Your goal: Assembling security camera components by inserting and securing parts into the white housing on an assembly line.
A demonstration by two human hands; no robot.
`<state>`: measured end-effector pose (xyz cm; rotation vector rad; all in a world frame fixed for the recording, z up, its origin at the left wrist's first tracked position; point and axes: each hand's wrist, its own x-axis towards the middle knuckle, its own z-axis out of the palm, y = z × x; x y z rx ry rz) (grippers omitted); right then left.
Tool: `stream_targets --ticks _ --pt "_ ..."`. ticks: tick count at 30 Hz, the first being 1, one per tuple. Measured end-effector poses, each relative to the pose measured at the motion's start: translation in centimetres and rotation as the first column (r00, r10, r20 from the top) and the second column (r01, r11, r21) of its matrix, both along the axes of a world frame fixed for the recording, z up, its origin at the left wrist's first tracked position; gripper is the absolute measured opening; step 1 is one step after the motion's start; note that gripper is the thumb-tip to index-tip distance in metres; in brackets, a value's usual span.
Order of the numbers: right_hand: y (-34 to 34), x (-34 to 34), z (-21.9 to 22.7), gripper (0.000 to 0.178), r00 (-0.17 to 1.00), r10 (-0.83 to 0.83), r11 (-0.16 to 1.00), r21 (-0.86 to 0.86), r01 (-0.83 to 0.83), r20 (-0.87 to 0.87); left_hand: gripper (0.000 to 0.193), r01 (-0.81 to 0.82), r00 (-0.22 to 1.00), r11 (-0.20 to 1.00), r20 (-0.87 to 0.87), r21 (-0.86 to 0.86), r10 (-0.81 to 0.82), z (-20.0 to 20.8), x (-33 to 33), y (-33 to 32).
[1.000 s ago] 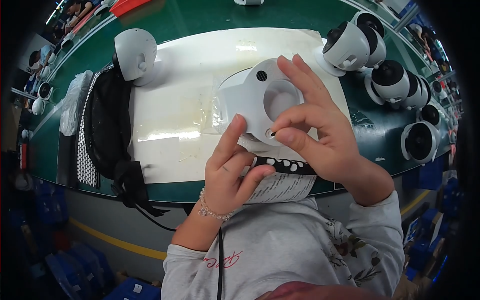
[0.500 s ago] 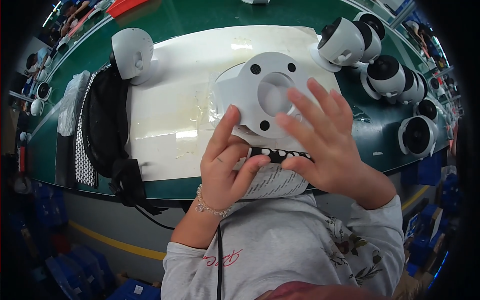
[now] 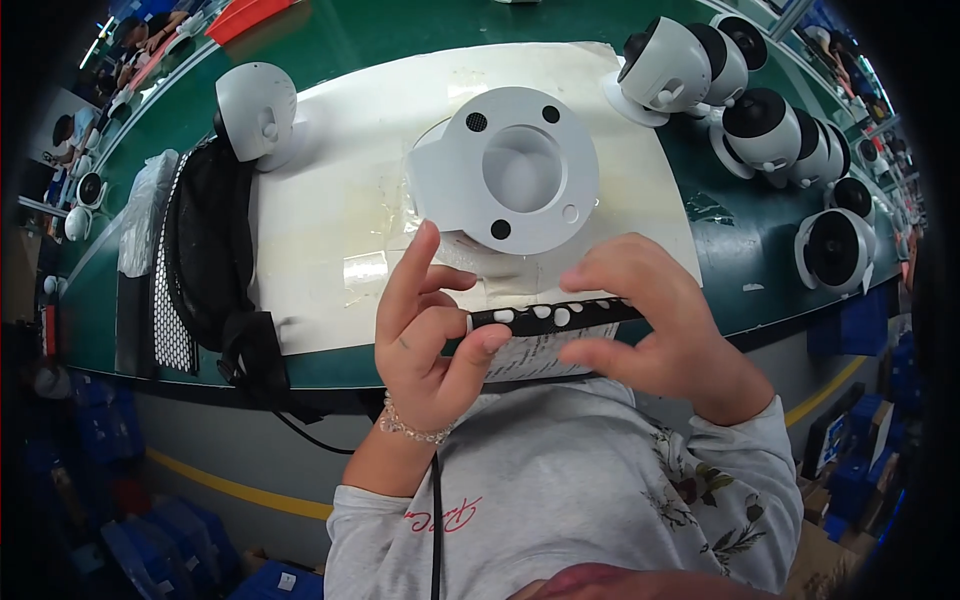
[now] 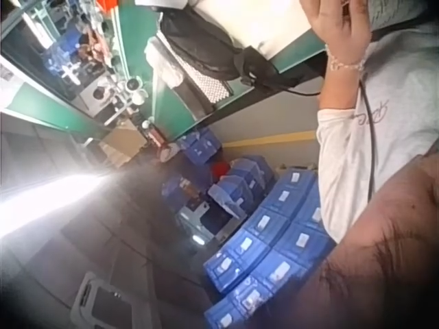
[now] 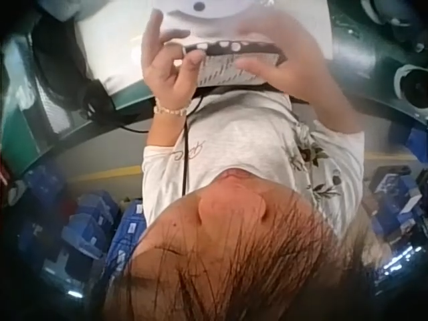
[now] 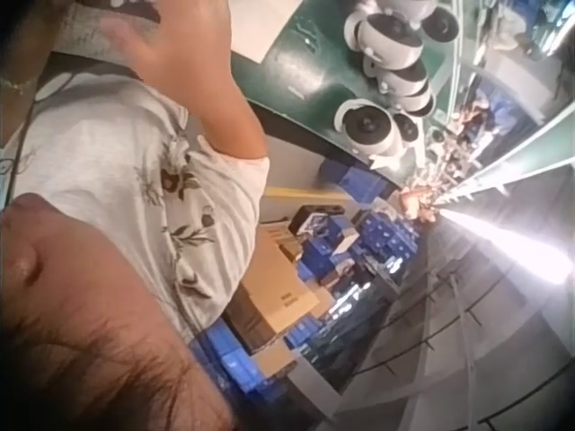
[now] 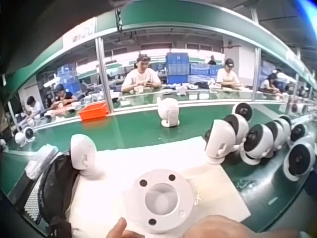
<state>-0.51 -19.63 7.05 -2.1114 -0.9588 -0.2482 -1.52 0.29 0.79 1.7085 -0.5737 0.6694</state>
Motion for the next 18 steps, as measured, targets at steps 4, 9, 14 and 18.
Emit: stream_targets --ticks 4,9,14,18 --pt "1.2 -0.3 0.6 0.040 0.992 -0.005 1.000 -0.023 0.008 0.129 0.031 -0.023 0.999 1.000 0.036 0.017 0.023 0.4 -0.3 -0.1" --pt "1.5 0.1 -1.1 0.021 0.991 0.030 0.997 0.060 -0.038 0.133 0.031 -0.025 0.998 0.999 0.053 0.025 0.023 0.3 -0.2 -0.5" --pt "1.1 0.1 -1.3 0.015 0.977 0.052 0.998 0.019 -0.058 0.208 0.031 -0.018 1.000 1.000 0.022 0.025 0.018 0.3 0.0 -0.6" --pt "0.1 1.5 -0.6 0.010 0.986 -0.081 0.992 0.109 0.066 0.145 0.030 -0.038 0.999 0.999 -0.026 0.034 0.039 0.3 0.2 -0.3"
